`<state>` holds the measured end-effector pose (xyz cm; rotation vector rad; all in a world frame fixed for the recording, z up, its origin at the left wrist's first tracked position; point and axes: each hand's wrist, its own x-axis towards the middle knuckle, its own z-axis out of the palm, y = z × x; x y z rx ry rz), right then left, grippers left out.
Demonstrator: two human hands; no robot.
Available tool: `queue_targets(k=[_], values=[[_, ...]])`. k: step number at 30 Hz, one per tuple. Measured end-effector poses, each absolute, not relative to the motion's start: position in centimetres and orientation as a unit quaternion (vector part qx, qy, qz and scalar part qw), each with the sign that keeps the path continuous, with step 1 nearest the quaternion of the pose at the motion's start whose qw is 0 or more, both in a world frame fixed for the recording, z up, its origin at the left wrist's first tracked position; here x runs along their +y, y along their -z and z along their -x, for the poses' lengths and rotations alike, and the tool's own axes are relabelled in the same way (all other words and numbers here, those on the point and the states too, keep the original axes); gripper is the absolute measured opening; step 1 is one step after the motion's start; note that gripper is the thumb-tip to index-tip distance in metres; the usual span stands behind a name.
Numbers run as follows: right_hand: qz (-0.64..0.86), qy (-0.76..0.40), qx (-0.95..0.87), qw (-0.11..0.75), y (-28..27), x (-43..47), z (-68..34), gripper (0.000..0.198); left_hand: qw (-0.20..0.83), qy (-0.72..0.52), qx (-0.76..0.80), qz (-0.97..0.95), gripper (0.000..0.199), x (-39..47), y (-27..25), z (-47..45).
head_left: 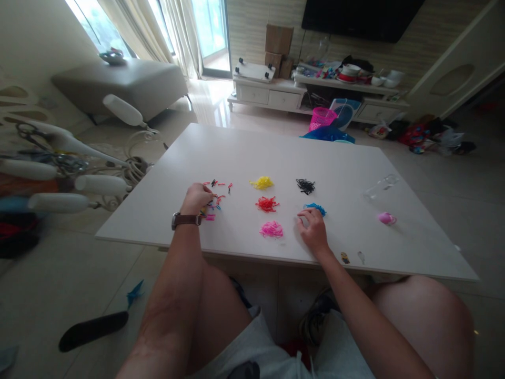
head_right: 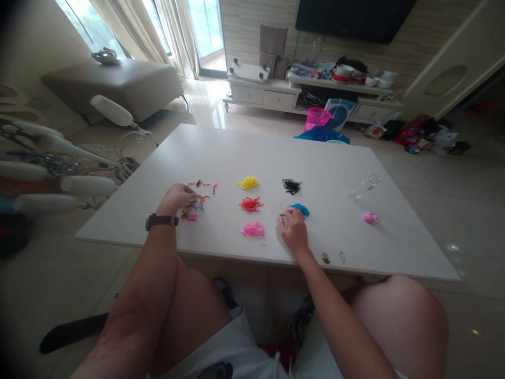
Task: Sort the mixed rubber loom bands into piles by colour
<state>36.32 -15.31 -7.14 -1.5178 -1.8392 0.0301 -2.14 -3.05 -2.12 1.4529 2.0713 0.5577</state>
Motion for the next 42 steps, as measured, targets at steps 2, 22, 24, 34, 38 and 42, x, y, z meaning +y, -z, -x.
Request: queue_targets(k=[2, 22, 24, 34, 38, 42], values=[[0.591, -0.01, -0.717, 0.37, 7.1, -15.3, -36.3, 0.014, 0.27, -0.201, 0.769, -0.543, 0.01, -3.0, 2.1, 2.0], [0.586, 0.004, -0.721, 0.371, 7.1, -15.3, -36.2, 0.013, 0.264, -0.215, 0.78, -0.526, 0.008, -2.8, 2.2, 2.1], [0.585, 0.004, -0.721, 0.372, 7.2, -15.3, -36.3, 0.013, 0.294, -0.258, 0.755, -0.527, 0.011, -3.0, 1.9, 2.0], [0.556, -0.018, -0.717, 0.421, 6.2, -15.4, -35.5, 0.014, 0.522, -0.362, 0.49, -0.597, 0.03, -4.0, 0.6, -4.1], [0.515, -0.104, -0.745, 0.412, 4.4, -15.6, -32.9, 0.029, 0.574, -0.325, 0.428, -0.618, 0.03, -4.7, 0.9, -7.2], [0.479, -0.162, -0.772, 0.385, 3.1, -15.6, -30.6, 0.047, 0.592, -0.296, 0.394, -0.638, 0.028, -5.4, 1.1, -9.2]])
